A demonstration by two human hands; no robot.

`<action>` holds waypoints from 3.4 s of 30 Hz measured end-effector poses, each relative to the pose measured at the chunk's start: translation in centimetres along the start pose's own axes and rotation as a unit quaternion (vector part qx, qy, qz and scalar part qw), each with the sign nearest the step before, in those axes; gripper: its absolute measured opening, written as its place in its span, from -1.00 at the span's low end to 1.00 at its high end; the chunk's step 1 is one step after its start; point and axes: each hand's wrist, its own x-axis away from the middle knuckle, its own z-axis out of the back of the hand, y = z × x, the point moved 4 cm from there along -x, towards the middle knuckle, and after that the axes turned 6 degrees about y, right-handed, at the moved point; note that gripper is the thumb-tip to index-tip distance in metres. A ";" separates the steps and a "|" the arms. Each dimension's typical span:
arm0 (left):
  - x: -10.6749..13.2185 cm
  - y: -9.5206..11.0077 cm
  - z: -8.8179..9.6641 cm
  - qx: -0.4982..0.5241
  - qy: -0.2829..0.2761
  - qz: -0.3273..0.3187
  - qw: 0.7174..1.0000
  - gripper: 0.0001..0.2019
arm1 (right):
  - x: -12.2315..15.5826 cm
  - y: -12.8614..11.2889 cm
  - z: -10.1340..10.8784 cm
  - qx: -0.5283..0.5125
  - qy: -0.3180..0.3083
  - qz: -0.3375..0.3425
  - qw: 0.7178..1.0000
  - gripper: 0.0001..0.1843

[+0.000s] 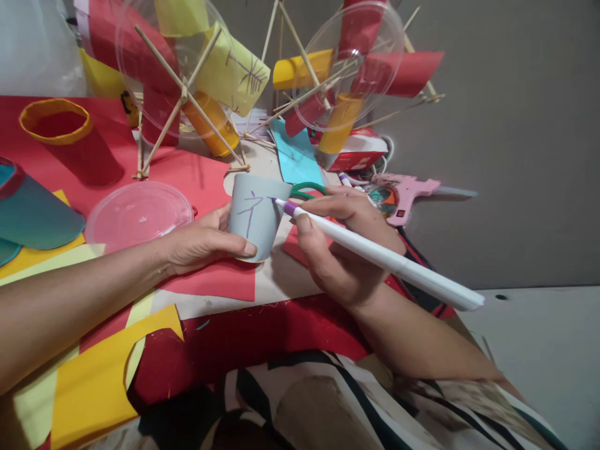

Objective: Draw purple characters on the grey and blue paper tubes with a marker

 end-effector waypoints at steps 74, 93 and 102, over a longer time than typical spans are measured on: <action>-0.2 -0.3 0.4 0.033 -0.031 -0.005 0.999 -0.33 | 0.1 -0.8 0.0 0.018 -0.048 0.007 0.999 -0.77; -0.4 -0.4 0.7 0.040 -0.040 -0.008 0.998 -0.40 | 0.0 -0.1 0.8 0.031 -0.052 0.014 0.998 -0.77; -0.3 -0.3 0.6 0.025 -0.028 -0.001 0.999 -0.45 | 0.1 0.0 0.7 0.027 -0.039 -0.006 0.999 -0.78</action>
